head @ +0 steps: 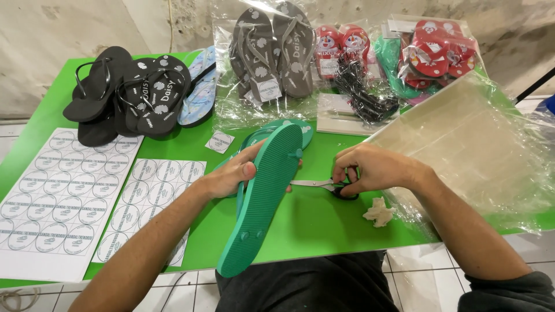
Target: Trimming excess material from the edges of flip-flop soles using scissors at a manufacturing station.
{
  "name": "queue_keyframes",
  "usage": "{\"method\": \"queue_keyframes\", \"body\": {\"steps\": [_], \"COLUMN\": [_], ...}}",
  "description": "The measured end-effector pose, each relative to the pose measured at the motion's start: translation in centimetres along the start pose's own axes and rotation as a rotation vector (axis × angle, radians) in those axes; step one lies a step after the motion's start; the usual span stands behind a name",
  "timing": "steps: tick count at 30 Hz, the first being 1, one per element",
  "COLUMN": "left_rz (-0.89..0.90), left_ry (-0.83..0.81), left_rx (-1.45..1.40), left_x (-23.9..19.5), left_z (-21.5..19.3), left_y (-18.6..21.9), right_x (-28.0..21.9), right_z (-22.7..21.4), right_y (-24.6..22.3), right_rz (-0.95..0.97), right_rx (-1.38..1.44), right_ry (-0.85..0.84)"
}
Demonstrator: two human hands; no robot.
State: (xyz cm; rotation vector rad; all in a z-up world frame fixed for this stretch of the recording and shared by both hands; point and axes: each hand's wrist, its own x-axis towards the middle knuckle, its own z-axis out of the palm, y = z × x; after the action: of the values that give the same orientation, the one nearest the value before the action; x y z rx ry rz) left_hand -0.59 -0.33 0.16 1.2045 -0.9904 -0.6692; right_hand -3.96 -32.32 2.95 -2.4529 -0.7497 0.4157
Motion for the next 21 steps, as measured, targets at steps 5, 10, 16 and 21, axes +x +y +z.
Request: {"method": "queue_keyframes", "body": {"steps": [5, 10, 16, 21], "left_rz": [0.001, 0.010, 0.021, -0.069], "left_ry": [0.006, 0.010, 0.005, 0.127], "left_rx": [-0.036, -0.031, 0.075, 0.247], "left_x": [0.0, 0.2, 1.0, 1.9], "left_z": [0.9, 1.3, 1.9, 0.6], "left_y": [1.4, 2.4, 4.3, -0.2], "right_x": [0.0, -0.4, -1.1, -2.2], "right_z": [0.2, -0.4, -1.8, -2.8], "right_y": [0.3, -0.8, -1.9, -3.7], "right_rz": [-0.006, 0.016, 0.000, -0.063], "right_rx": [0.006, 0.034, 0.114, 0.137], "right_ry": [-0.019, 0.002, 0.089, 0.255]}}
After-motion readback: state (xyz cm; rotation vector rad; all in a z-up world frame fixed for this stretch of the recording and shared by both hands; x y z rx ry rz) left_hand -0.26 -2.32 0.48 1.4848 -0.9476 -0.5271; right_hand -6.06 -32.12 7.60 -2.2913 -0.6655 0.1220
